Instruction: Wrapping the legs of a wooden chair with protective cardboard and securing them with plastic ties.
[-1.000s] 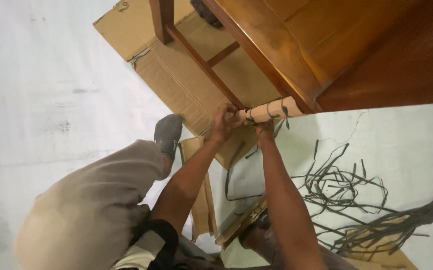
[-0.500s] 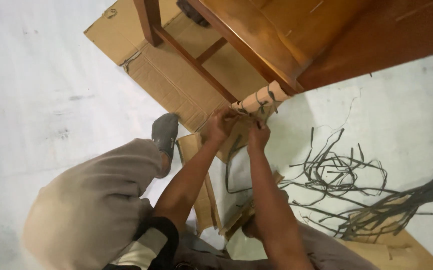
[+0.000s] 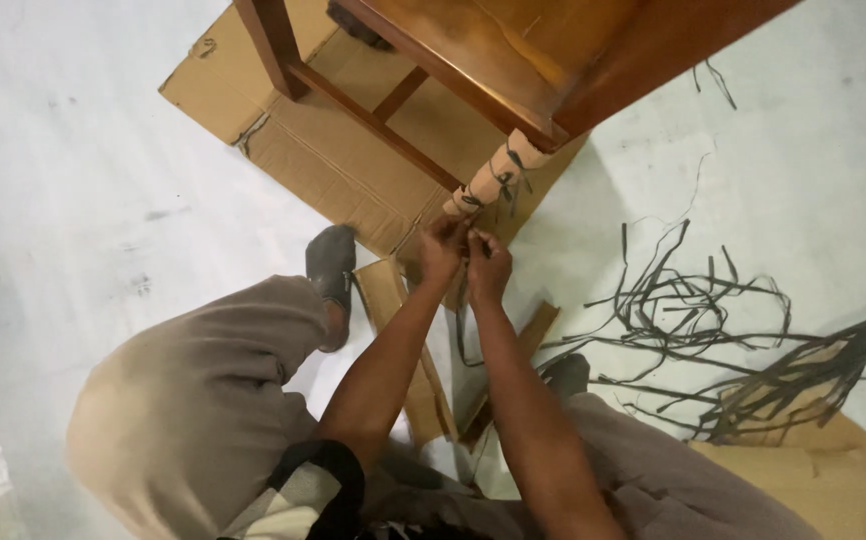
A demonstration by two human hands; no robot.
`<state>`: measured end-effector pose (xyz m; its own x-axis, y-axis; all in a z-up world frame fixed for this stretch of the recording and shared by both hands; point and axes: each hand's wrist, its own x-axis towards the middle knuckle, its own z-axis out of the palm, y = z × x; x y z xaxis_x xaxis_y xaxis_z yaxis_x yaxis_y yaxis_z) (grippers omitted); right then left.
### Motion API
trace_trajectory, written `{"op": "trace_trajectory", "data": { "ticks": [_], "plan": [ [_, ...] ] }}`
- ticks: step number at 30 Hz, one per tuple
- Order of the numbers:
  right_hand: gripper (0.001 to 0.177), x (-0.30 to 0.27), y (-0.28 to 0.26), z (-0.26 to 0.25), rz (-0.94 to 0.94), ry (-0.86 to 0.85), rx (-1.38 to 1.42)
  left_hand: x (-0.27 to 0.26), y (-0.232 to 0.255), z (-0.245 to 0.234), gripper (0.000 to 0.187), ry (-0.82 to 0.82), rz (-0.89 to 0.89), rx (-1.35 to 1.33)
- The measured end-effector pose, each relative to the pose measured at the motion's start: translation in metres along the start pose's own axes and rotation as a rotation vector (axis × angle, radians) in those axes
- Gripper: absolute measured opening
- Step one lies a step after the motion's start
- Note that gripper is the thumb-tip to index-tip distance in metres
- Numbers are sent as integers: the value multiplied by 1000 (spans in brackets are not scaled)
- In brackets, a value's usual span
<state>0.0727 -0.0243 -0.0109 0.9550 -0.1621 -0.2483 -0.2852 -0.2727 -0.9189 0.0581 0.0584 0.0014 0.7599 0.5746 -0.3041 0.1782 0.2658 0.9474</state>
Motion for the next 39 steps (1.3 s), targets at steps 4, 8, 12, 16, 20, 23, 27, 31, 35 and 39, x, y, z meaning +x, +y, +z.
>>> {"op": "trace_trajectory", "data": {
  "ticks": [4,8,12,16,20,23,27,31,35,39],
  "plan": [
    [22,-12,0,2,-2,2,-2,-6,13,-6,18,42,-16,-21],
    [19,-27,1,0,-21,-12,-52,-2,-5,-13,19,75,-119,-71],
    [16,-38,-1,0,-47,-31,-109,4,-25,-17,21,64,-213,-84],
    [14,-49,-2,0,-65,-52,-150,1,-9,-17,17,83,-328,-109],
    [11,-55,-7,-1,-96,-82,-220,3,-17,-25,19,-10,-373,-217],
    [13,-59,-17,-6,-162,-127,-263,16,-36,-31,21,-65,-323,2],
    [23,-55,-19,-16,-268,-73,-179,10,-13,-34,17,-68,-345,170],
    [41,-46,-57,-22,-260,-30,-198,-9,16,-39,28,-58,-330,290],
    [45,-4,-37,-12,-167,-134,-338,-6,1,-41,31,-75,-214,350],
    [40,40,8,4,-31,-203,-453,-13,18,-50,30,-167,-107,483]
  ]
}}
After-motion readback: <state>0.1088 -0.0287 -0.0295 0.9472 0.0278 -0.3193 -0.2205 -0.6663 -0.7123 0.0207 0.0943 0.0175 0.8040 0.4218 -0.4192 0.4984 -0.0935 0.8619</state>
